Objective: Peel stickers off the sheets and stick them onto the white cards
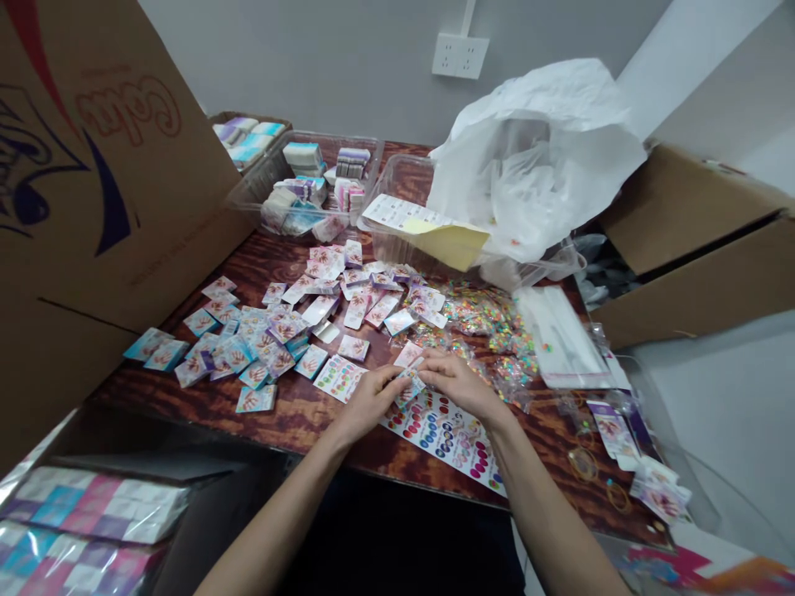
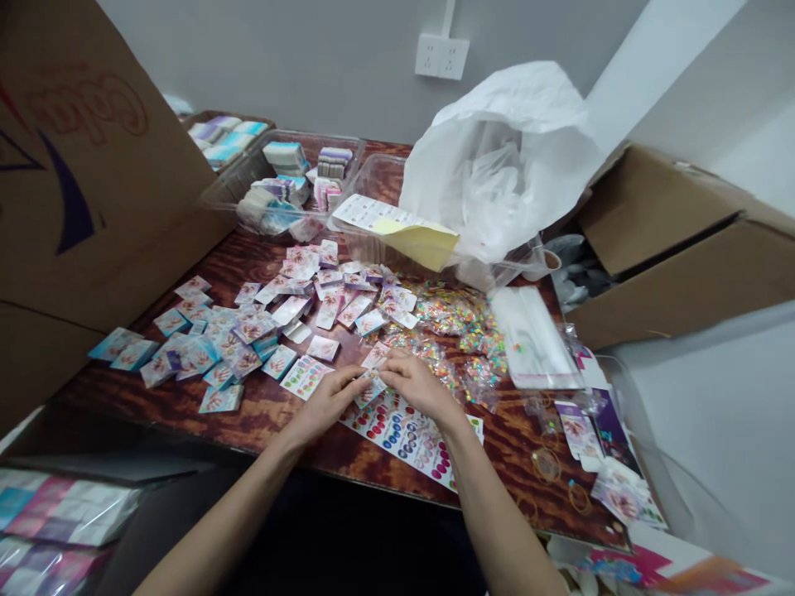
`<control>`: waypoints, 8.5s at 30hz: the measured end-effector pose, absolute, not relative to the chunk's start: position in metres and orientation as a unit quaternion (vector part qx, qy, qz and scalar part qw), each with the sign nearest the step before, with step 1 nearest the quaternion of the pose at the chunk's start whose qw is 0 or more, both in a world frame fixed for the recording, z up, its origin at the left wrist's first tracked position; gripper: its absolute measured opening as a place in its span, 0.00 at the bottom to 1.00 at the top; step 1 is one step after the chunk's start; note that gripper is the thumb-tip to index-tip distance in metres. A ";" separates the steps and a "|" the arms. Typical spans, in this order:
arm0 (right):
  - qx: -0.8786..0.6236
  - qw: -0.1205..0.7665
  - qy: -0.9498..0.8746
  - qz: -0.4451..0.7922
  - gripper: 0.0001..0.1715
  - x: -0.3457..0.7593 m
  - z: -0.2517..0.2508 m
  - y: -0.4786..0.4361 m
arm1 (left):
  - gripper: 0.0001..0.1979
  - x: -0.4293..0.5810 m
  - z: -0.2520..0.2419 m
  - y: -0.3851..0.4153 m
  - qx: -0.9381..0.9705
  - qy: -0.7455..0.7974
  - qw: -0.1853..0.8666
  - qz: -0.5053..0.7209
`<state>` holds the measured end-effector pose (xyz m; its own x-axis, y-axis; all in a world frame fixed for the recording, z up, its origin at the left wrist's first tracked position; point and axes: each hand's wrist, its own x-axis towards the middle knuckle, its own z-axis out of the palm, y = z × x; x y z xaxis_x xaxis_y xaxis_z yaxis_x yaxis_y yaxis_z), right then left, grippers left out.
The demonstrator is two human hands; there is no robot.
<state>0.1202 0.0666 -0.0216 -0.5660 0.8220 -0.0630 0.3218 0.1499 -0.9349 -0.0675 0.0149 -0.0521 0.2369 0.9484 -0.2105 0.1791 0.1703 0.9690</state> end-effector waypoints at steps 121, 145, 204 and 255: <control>-0.553 0.307 -0.567 0.528 0.18 0.113 -0.052 0.000 | 0.19 -0.060 -0.053 -0.041 0.553 0.521 0.562 0.328; -0.579 0.230 -0.742 0.248 0.08 0.125 -0.058 0.020 | 0.21 -0.075 -0.065 -0.021 0.386 0.539 0.624 0.414; -0.536 0.420 -0.382 0.624 0.20 0.108 -0.054 0.015 | 0.25 -0.074 -0.055 -0.014 0.758 0.488 0.319 0.293; -0.920 0.348 -0.142 -0.116 0.19 0.403 -0.043 -0.398 | 0.28 0.153 -0.043 -0.064 0.561 0.277 0.762 0.165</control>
